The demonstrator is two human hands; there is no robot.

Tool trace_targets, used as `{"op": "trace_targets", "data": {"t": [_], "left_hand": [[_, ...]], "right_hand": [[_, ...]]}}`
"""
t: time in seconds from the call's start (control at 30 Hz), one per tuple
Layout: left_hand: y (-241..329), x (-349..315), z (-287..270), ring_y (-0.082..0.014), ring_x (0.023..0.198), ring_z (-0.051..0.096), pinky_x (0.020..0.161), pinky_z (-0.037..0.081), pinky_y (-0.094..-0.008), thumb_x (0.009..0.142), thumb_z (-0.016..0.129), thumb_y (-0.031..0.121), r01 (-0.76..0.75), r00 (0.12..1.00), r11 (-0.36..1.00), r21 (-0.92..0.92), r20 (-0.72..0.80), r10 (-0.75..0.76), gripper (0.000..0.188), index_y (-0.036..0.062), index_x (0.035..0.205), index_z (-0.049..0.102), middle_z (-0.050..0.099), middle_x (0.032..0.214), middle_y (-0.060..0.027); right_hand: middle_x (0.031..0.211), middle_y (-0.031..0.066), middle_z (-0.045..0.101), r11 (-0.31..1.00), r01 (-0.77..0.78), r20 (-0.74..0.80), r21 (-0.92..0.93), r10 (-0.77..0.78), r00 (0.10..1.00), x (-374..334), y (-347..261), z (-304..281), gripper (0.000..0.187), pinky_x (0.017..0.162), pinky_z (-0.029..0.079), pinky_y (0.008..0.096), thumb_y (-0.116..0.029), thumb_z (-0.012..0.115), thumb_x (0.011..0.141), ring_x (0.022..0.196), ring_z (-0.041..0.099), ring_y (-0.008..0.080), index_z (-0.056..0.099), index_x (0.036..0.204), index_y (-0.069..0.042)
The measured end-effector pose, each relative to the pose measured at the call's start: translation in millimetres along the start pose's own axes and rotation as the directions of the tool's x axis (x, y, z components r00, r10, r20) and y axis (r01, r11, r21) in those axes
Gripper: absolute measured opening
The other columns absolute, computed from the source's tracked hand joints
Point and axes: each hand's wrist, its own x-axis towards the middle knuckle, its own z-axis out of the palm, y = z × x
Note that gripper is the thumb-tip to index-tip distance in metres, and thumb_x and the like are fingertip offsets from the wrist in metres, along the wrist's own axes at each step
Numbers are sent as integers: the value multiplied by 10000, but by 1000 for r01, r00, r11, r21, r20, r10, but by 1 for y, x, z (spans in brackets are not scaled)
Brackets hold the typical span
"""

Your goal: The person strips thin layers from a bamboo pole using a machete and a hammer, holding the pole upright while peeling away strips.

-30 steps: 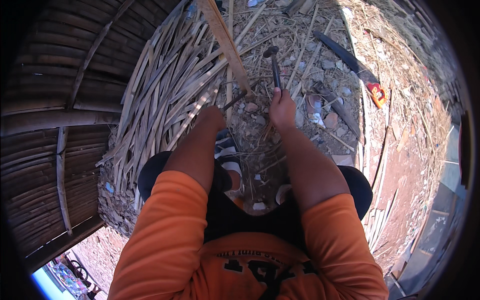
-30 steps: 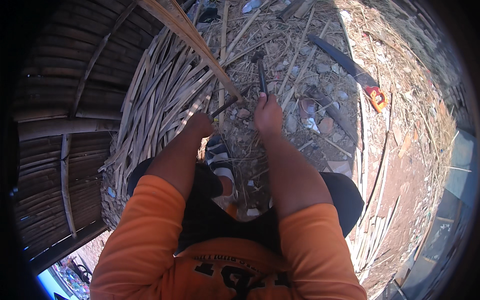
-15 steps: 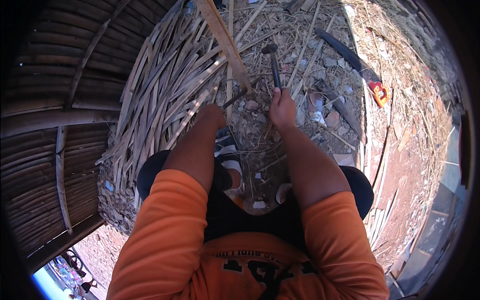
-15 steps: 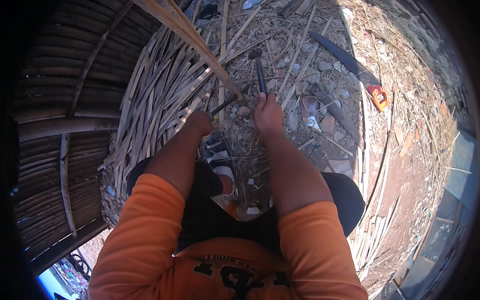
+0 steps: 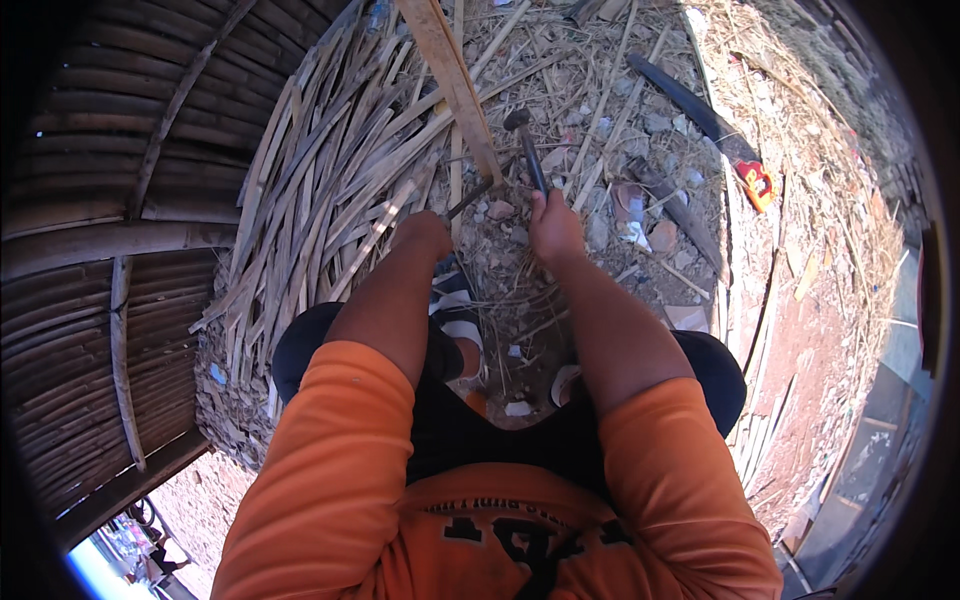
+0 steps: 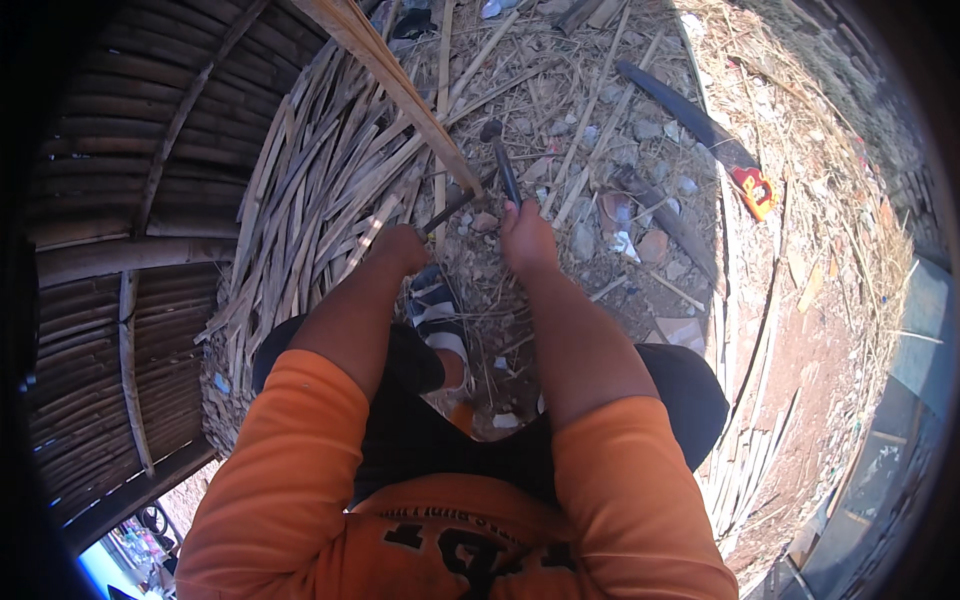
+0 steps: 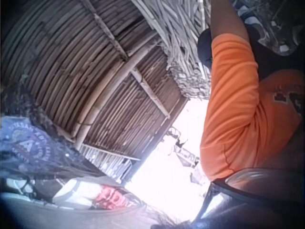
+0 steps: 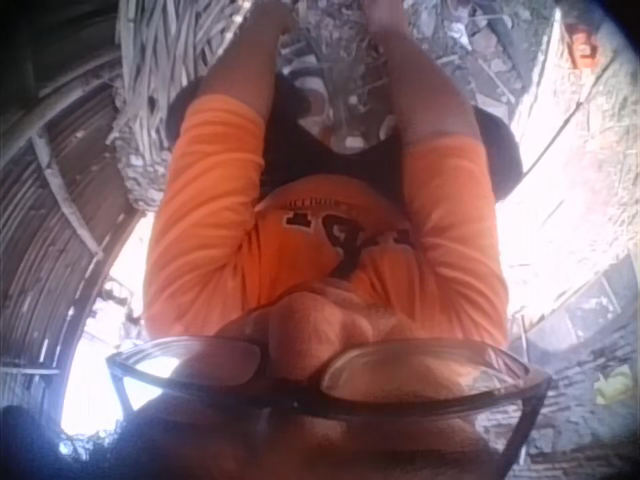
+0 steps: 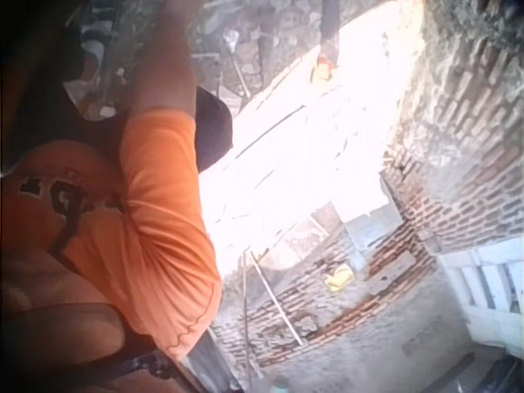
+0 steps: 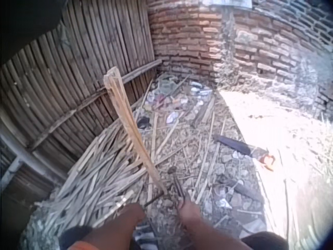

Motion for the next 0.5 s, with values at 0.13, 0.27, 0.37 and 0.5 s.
{"op": "trace_targets", "data": {"t": [0.13, 0.27, 0.37, 0.5], "left_hand": [[-2, 18, 20, -352, 1178, 692, 990, 561, -442, 874, 716, 215, -94, 995, 995, 16, -44, 95, 335, 47, 1160, 767, 722, 1241, -204], [7, 3, 11, -356, 1190, 684, 1000, 556, -447, 866, 722, 211, -48, 999, 999, 1, 13, 48, 358, 44, 1180, 757, 714, 1259, -201], [9, 4, 8, -359, 1189, 684, 998, 557, -449, 857, 729, 205, -25, 1000, 999, -23, -3, 25, 369, 43, 1188, 754, 711, 1266, -202], [13, 9, 15, -358, 1183, 688, 992, 560, -447, 855, 727, 202, -61, 998, 996, 58, 34, 59, 371, 43, 1189, 755, 715, 1255, -206]], "right_hand": [[951, 339, 697, 993, -48, 56, -107, 54, 997, 4, 29, 24, 458, 847, 499, 616, -405, 408, 1096, 954, 656, 556, 601, 1076, 10], [1108, 334, 695, 997, -63, 82, 49, 58, 995, 3, -13, -6, 497, 961, 502, 574, -425, 405, 1086, 1096, 654, 510, 617, 1178, 16], [1119, 336, 693, 993, -85, 59, 84, 80, 995, 5, -24, -18, 511, 971, 503, 563, -425, 415, 1082, 1107, 649, 512, 615, 1207, 28], [985, 347, 695, 988, -59, 96, -144, 74, 993, 17, 41, 20, 490, 874, 505, 597, -415, 426, 1088, 982, 650, 558, 609, 1141, 36]]}}
